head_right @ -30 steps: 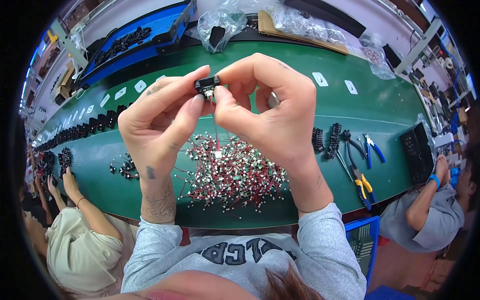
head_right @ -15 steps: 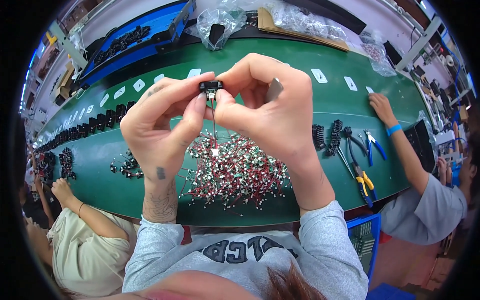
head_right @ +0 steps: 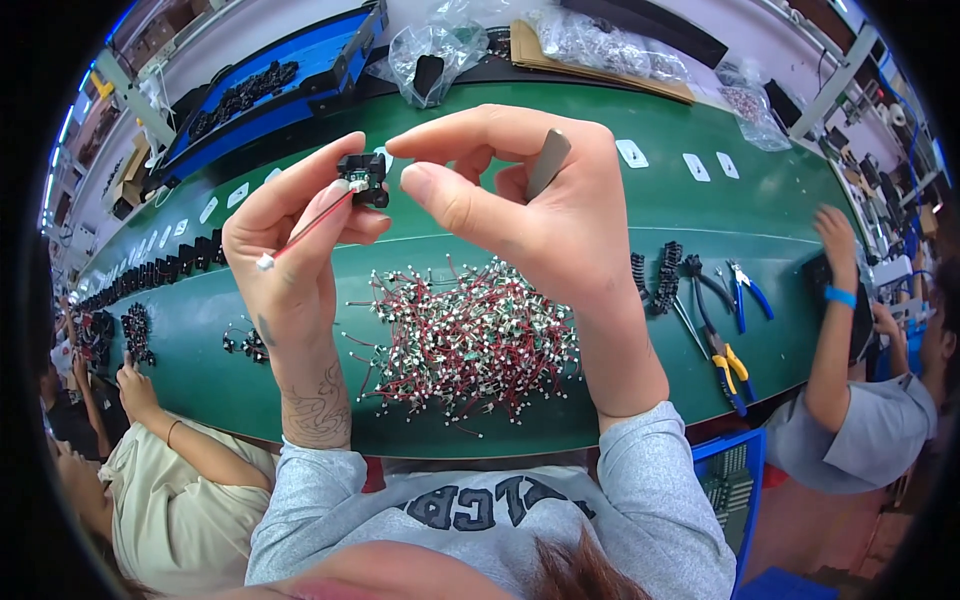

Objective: The person assembles small electronic components by inserting pins and wires into plastic housings, using tweezers to manipulate the small parts.

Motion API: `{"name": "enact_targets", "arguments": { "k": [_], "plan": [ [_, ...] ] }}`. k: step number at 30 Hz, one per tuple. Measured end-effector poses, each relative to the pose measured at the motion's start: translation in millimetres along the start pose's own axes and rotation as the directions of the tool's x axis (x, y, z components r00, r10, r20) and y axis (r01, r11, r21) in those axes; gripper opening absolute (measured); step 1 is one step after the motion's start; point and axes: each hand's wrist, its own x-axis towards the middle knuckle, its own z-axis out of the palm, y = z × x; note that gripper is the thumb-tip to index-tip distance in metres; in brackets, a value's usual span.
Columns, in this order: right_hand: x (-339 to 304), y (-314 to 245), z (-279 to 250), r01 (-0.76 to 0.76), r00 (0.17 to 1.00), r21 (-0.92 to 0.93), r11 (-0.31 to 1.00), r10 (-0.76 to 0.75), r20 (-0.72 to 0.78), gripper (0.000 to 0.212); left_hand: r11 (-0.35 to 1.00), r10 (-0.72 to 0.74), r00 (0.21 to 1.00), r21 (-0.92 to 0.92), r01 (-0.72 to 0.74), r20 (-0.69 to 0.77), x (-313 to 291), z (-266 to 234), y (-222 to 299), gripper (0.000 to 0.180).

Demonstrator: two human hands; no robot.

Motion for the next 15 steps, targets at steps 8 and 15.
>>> {"name": "enact_targets", "arguments": {
  "k": [8, 15],
  "plan": [
    [-3.1, -8.2, 2.6, -0.058, 0.998, -0.071, 0.996, 0.058, -0.006, 0.013, 0.990, 0.115, 0.993, 0.079, -0.116, 0.023, -0.7, 3.1, -3.7, 0.031],
    [-1.6, -3.0, 3.0, 0.027, 0.999, -0.163, 0.986, -0.032, -0.030, 0.012, 0.936, 0.272, 0.962, 0.228, -0.268, 0.016, -0.5, 7.2, -8.6, 0.033]
  ]
}}
